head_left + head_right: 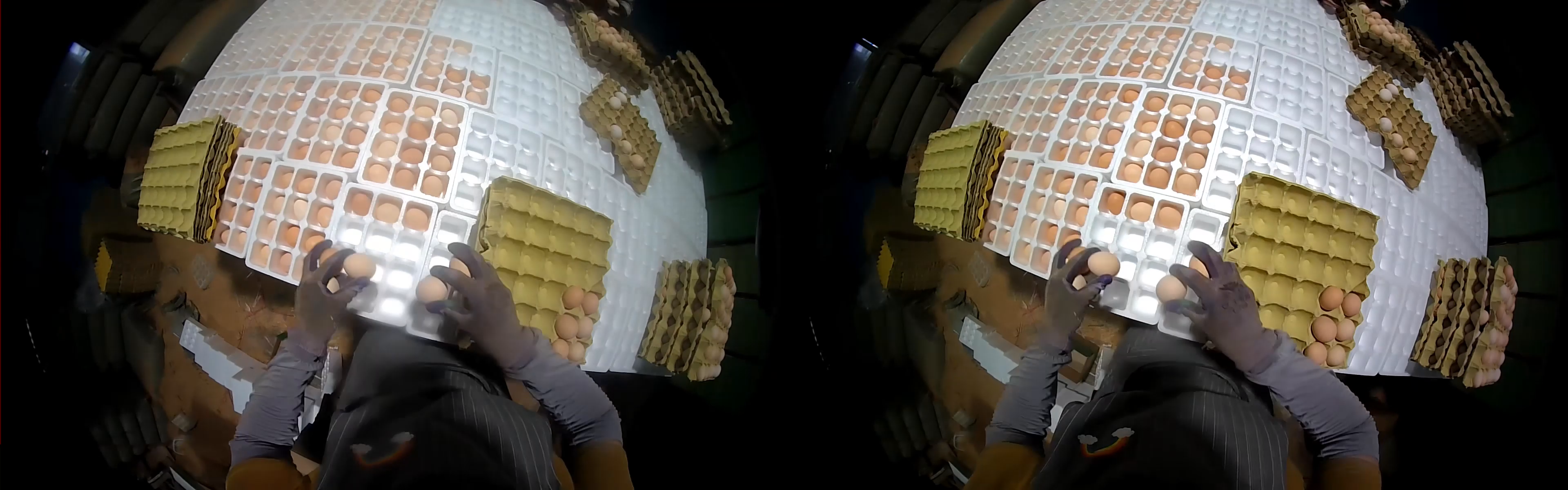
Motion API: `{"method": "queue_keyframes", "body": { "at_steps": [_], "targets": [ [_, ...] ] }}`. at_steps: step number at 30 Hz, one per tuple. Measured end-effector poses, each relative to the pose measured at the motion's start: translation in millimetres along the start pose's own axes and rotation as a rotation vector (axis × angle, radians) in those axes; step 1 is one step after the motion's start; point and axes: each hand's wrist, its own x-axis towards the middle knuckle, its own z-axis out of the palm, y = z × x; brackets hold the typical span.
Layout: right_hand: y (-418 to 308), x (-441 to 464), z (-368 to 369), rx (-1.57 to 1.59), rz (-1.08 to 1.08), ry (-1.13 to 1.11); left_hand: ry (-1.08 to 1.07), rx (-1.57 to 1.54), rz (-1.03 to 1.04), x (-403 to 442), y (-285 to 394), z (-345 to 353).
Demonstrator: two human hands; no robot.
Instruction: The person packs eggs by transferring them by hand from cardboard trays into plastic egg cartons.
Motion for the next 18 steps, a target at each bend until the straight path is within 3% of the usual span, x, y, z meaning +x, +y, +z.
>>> {"method": "queue_keyframes", "body": {
  "at_steps": [3,5,6,9,10,11,13,16,18],
  "targets": [
    [19.2,58.9,44.8,-0.360,-0.059,-0.025,0.041,0.550,0.310,51.8,-26.3,-18.1],
    [17.6,81.4,54.7,-0.462,0.033,-0.205,-0.031,0.637,0.431,77.1,-45.6,-22.1],
    [16.8,84.7,63.1,-0.390,0.009,-0.183,-0.068,0.678,0.493,84.8,-53.2,-22.7],
    [-0.6,96.3,89.1,-0.266,-0.017,-0.159,-0.108,0.485,0.429,76.3,-43.3,-32.3],
    [-3.3,102.1,103.4,-0.275,0.005,-0.186,-0.170,0.333,0.322,68.8,-38.2,-31.6],
    [0.2,107.1,117.8,-0.286,0.021,-0.212,-0.245,0.330,0.266,63.0,-32.5,-30.3],
    [1.3,103.5,127.4,-0.232,0.049,-0.045,-0.435,0.475,0.258,55.2,-47.1,-27.9],
    [-12.8,74.0,129.9,0.023,0.189,0.224,-0.234,0.304,0.345,37.2,-58.4,-23.5],
    [-13.8,56.3,148.6,-0.047,0.192,0.325,-0.107,0.043,0.375,33.2,-68.7,10.6]
  ]
}}
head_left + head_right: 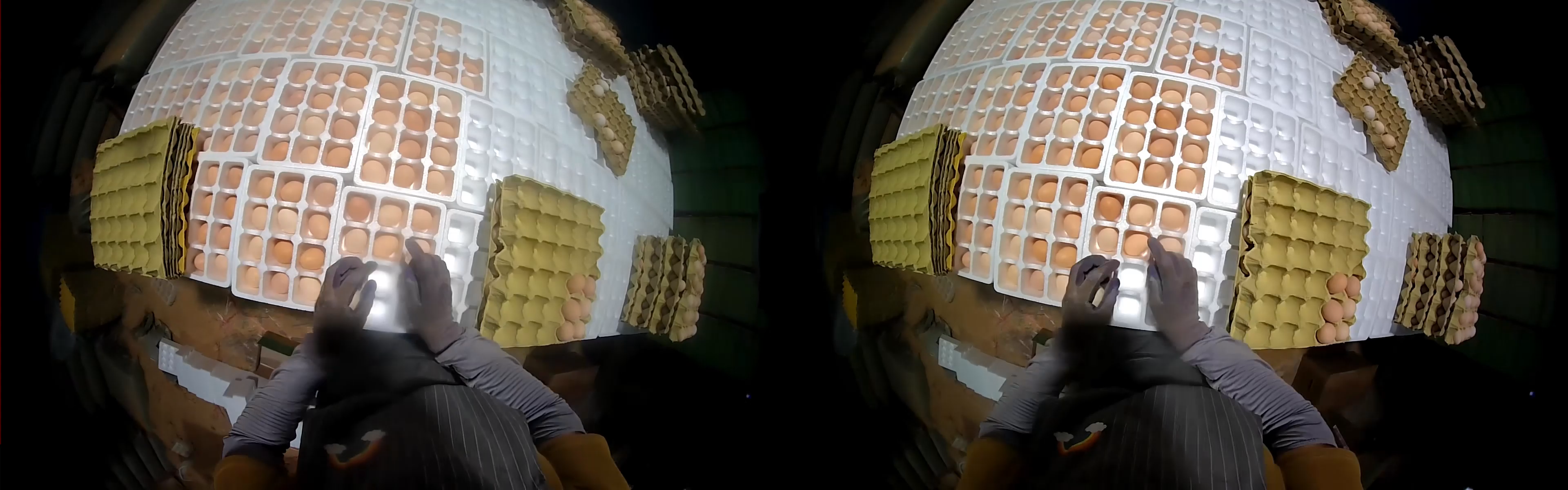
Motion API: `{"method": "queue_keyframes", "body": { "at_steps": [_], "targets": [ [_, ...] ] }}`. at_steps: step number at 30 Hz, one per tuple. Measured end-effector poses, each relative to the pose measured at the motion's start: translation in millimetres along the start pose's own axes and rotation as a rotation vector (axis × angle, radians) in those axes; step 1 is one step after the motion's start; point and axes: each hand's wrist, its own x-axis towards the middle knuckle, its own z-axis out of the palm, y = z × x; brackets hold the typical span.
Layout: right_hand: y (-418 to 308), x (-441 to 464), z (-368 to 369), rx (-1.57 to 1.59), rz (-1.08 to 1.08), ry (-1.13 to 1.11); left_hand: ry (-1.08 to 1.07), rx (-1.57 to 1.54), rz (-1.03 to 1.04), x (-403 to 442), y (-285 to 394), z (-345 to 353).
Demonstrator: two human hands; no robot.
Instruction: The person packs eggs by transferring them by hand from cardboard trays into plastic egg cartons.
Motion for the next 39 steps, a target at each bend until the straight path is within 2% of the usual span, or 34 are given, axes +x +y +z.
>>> {"method": "queue_keyframes", "body": {
  "at_steps": [1,3,5,7,9,10,11,14,15,16,18,19,21,24,27,28,29,30,31,32,33,34,35,36,37,38,39],
  "targets": [
    [2.5,-5.9,7.2,-0.032,-0.005,0.058,0.087,-0.116,0.020,1.1,3.9,18.5],
    [9.6,-5.6,12.3,-0.013,-0.010,0.010,0.030,-0.086,-0.055,16.7,19.6,43.0],
    [12.1,-4.5,8.5,0.163,0.002,0.074,-0.041,0.408,0.149,30.6,15.7,53.0],
    [-4.4,-14.2,-29.2,0.269,0.055,0.021,-0.067,0.330,0.139,28.6,24.6,49.3],
    [-2.8,-36.2,-67.1,0.395,-0.002,-0.115,-0.021,0.171,0.062,25.9,32.9,49.7],
    [8.2,-43.4,-92.9,0.321,-0.118,-0.071,-0.020,-0.060,-0.028,30.1,48.5,50.9],
    [18.9,-52.4,-118.2,0.251,-0.235,-0.039,-0.009,-0.053,0.052,34.4,63.9,55.5],
    [33.6,-63.8,-217.7,-0.117,-0.139,0.147,-0.188,-0.140,0.250,52.6,142.5,80.9],
    [53.4,-63.5,-248.9,-0.095,-0.024,0.198,-0.266,-0.138,0.349,59.3,166.5,97.1],
    [81.9,-67.4,-275.4,-0.259,0.022,0.233,-0.295,-0.102,0.444,64.5,189.3,116.0],
    [137.4,-68.8,-321.1,-0.276,0.112,0.076,-0.346,-0.001,0.582,71.1,219.8,161.3],
    [160.9,-71.9,-330.9,-0.462,0.012,0.007,-0.344,0.036,0.591,74.2,229.9,186.3],
    [190.8,-72.4,-339.3,-0.291,0.032,-0.114,-0.313,0.184,0.595,83.4,251.4,224.8],
    [204.7,-67.6,-346.7,-0.024,0.109,-0.104,-0.428,0.361,0.594,84.0,251.3,262.7],
    [206.3,-70.3,-367.4,0.846,0.517,0.092,-0.466,0.098,0.486,89.5,266.4,234.2],
    [198.5,-69.1,-380.5,1.249,0.585,0.150,-0.506,-0.192,0.125,83.0,277.1,221.6],
    [200.0,-70.0,-392.4,1.333,0.566,0.063,-0.401,-0.507,-0.120,76.3,276.4,223.0],
    [205.9,-71.2,-393.6,0.986,0.505,-0.100,-0.463,-0.651,-0.408,71.9,277.7,216.0],
    [209.4,-70.1,-391.3,0.627,0.439,-0.245,-0.506,-0.535,-0.387,65.8,285.2,215.0],
    [203.7,-71.6,-385.8,0.194,0.212,-0.375,-0.548,-0.420,-0.362,60.2,292.5,214.4],
    [195.4,-76.3,-377.7,-0.266,0.011,-0.488,-0.542,-0.074,-0.003,49.0,300.3,225.9],
    [202.9,-86.2,-361.3,-0.419,-0.124,-0.460,-0.474,0.116,0.110,40.0,301.0,234.8],
    [219.8,-94.5,-334.3,-0.540,-0.192,-0.330,-0.392,0.275,0.238,35.0,299.3,245.2],
    [229.7,-92.5,-333.5,-0.459,-0.292,-0.261,-0.378,0.190,0.121,34.5,308.9,248.3],
    [232.8,-91.6,-336.8,-0.393,-0.177,-0.319,-0.362,0.114,0.103,36.1,299.1,252.2],
    [215.6,-88.8,-362.8,-0.278,-0.074,-0.283,-0.361,0.094,0.143,41.2,307.4,250.5],
    [201.0,-87.4,-389.3,0.093,0.228,-0.332,-0.469,0.135,0.140,34.1,313.7,245.9]
  ]
}}
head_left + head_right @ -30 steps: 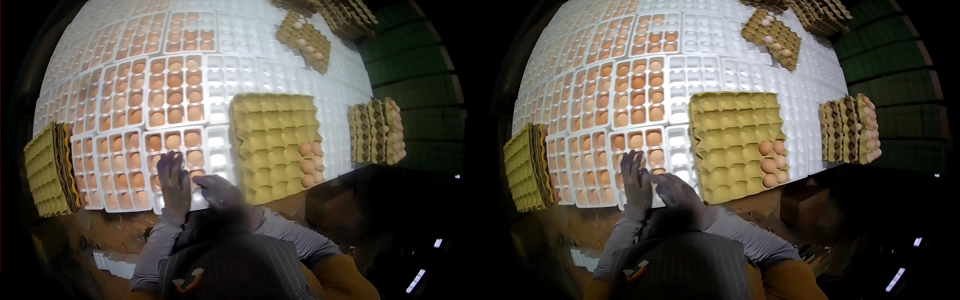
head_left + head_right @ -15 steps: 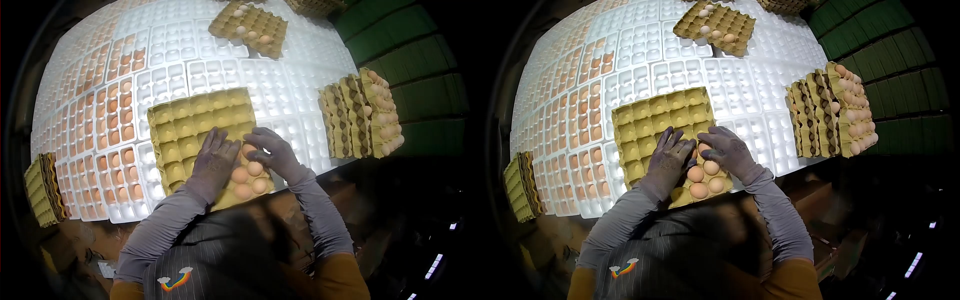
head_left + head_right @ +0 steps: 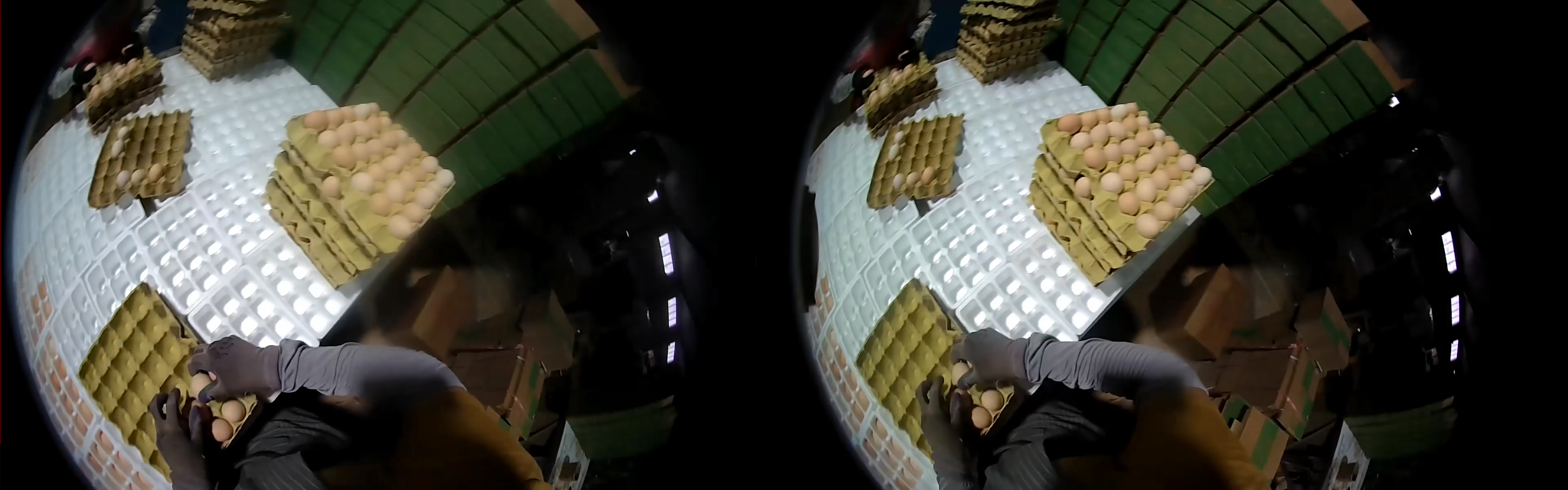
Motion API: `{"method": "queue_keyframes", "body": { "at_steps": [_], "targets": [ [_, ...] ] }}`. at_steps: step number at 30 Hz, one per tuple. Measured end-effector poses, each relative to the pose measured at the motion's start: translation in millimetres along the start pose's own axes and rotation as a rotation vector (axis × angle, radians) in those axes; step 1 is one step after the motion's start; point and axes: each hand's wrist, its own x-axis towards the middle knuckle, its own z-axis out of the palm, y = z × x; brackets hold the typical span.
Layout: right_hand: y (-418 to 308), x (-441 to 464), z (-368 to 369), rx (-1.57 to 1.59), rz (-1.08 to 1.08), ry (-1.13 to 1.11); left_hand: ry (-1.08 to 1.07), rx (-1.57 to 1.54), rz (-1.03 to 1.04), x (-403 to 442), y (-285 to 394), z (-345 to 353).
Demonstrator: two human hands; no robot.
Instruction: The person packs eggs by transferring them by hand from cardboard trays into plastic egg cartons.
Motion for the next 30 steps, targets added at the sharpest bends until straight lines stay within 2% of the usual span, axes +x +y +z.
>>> {"method": "queue_keyframes", "body": {
  "at_steps": [1,2,4,5,6,7,8,9,10,11,13,14,16,17,19,20,21,22,24,25,27,28,30],
  "targets": [
    [5.0,-6.2,-4.0,0.538,0.036,0.016,-0.111,0.033,0.000,-4.2,22.5,-9.0],
    [-3.2,-17.6,-17.3,0.999,0.204,-0.166,-0.038,0.128,0.104,-5.7,9.3,3.7],
    [17.6,-17.6,9.9,0.752,-0.218,-0.092,0.006,0.196,0.158,-3.7,4.1,5.0],
    [22.4,-27.1,19.5,0.507,-0.196,-0.128,-0.066,0.205,0.097,1.1,-5.5,5.6],
    [12.7,-38.9,24.1,0.125,-0.290,0.030,-0.133,0.229,0.007,2.3,-17.7,4.3],
    [4.8,-44.8,31.6,-0.104,-0.302,0.103,-0.103,0.215,0.034,1.6,-11.9,1.0],
    [7.7,-55.3,29.7,-0.383,-0.356,0.070,-0.075,0.224,0.022,-0.5,-8.6,-0.3],
    [15.4,-57.7,52.7,-0.525,-0.338,0.171,-0.009,0.281,0.046,-4.9,-13.0,3.6],
    [6.3,-55.1,45.7,-0.498,-0.285,0.053,-0.063,0.339,0.042,-6.1,-17.1,3.7],
    [25.8,-46.3,67.6,-0.609,-0.309,0.117,-0.028,0.386,0.107,-7.0,-25.1,8.1],
    [17.0,-43.7,57.5,-0.691,-0.343,0.134,-0.060,0.301,0.033,-6.7,-27.8,2.4],
    [17.4,-44.1,48.1,-0.579,-0.402,0.186,-0.148,0.021,-0.213,-4.6,-23.6,-8.0],
    [6.2,-51.8,29.3,-0.047,-0.152,0.092,-0.112,-0.807,-0.433,-9.2,-23.0,-28.9],
    [4.3,-54.1,22.2,0.281,-0.004,0.077,-0.133,-1.066,-0.571,-15.0,-28.8,-38.3],
    [9.1,-57.5,10.9,1.175,0.367,-0.025,-0.014,-0.524,-0.113,-22.1,-24.1,-29.8],
    [9.9,-61.4,13.1,1.116,0.261,0.002,0.045,-0.252,0.112,-23.9,-14.2,-23.9],
    [11.3,-66.9,21.6,1.052,0.153,0.035,0.017,0.058,0.060,-30.5,5.5,-15.8],
    [14.0,-66.4,25.6,1.095,0.123,0.054,0.061,0.462,0.130,-35.2,10.1,0.2],
    [18.8,-65.8,33.5,1.181,0.060,0.090,-0.103,0.792,0.024,-37.6,2.1,32.6],
    [12.3,-65.4,37.3,1.289,0.051,0.132,-0.086,0.740,0.053,-35.6,-0.6,36.6],
    [-17.7,-61.1,43.6,0.895,0.061,0.209,-0.017,0.598,0.140,-39.8,-8.0,21.5],
    [-24.4,-55.0,47.2,0.838,0.023,0.205,0.048,0.409,0.192,-44.1,-8.0,1.2],
    [-14.7,-41.3,64.7,1.568,0.086,0.009,-0.019,0.132,0.076,-68.1,-11.7,-37.2]
  ]
}}
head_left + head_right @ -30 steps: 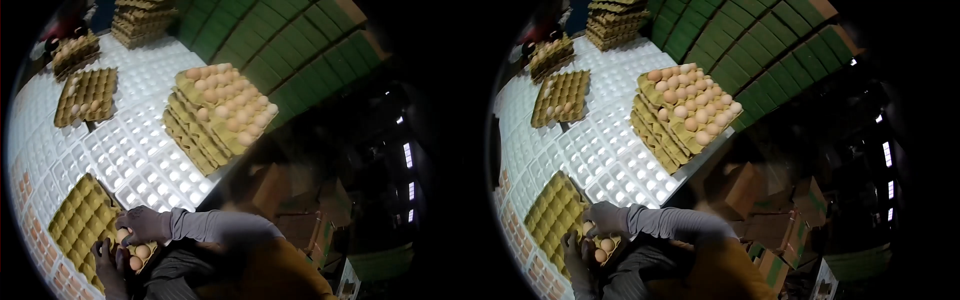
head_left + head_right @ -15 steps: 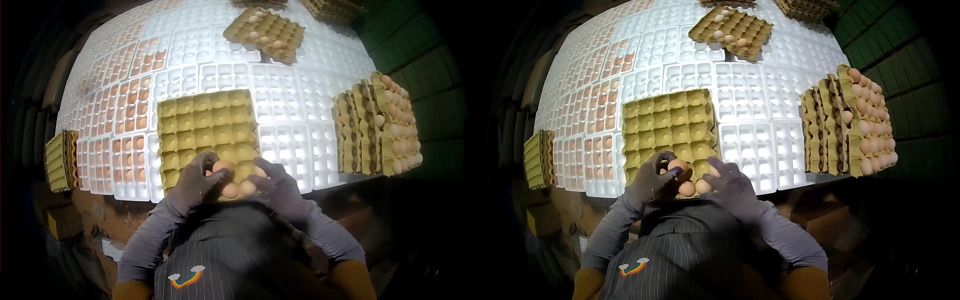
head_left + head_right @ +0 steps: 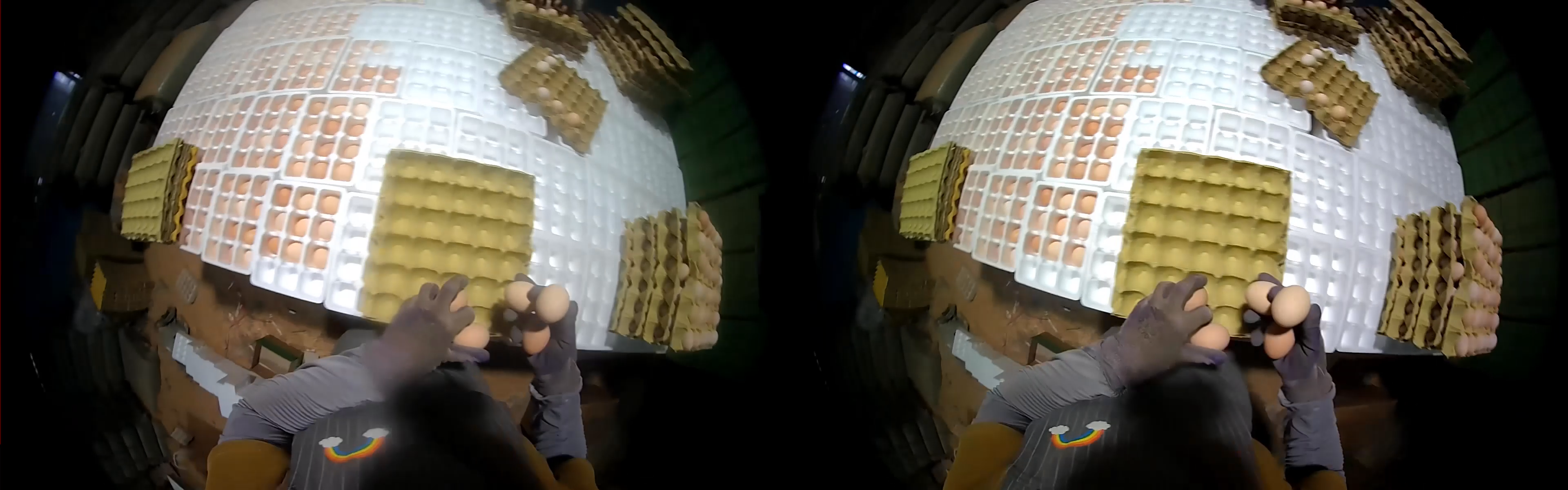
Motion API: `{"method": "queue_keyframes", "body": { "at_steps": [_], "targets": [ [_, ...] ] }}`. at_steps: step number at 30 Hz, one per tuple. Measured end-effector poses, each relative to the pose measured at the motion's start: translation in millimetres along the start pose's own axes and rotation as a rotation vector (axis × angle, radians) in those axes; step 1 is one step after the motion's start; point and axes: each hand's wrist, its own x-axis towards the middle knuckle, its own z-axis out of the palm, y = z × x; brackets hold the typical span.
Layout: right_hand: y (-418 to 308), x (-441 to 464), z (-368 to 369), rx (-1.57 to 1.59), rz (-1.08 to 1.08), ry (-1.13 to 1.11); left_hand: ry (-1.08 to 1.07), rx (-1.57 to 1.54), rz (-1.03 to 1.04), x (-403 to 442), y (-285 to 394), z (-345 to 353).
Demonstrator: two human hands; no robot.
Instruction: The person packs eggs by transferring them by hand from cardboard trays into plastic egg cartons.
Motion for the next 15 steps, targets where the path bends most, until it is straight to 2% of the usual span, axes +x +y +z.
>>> {"method": "queue_keyframes", "body": {
  "at_steps": [1,2,5,6,7,9,10,12,13,15],
  "targets": [
    [6.6,5.0,4.5,-0.108,0.002,-0.017,0.008,0.026,-0.050,-22.6,-14.3,-14.0],
    [13.6,9.4,43.3,-0.499,-0.069,0.135,0.014,0.043,-0.088,-44.2,-26.6,-25.1],
    [54.9,44.8,106.9,-0.946,-0.109,-0.124,0.144,0.107,-0.477,-105.0,-79.0,-71.4],
    [71.2,58.6,132.9,-1.196,-0.120,-0.268,0.191,0.191,-0.639,-121.2,-103.5,-82.9],
    [96.4,69.9,154.8,-1.336,-0.183,-0.315,0.298,0.329,-0.675,-144.1,-140.4,-82.6],
    [151.3,95.7,180.6,-1.600,-0.288,-0.395,0.330,0.409,-0.792,-161.8,-195.4,-92.6],
    [181.2,110.8,185.0,-1.710,-0.433,-0.409,0.318,0.449,-0.750,-168.3,-221.9,-91.8],
    [222.1,137.9,191.0,-1.892,-0.434,-0.403,0.297,0.528,-0.657,-177.0,-272.2,-82.1],
    [233.2,146.2,190.2,-1.937,-0.395,-0.399,0.279,0.514,-0.601,-177.1,-280.1,-85.7],
    [244.6,154.7,185.9,-2.031,-0.307,-0.378,0.382,0.404,-0.481,-177.2,-280.9,-84.8]
  ]
}}
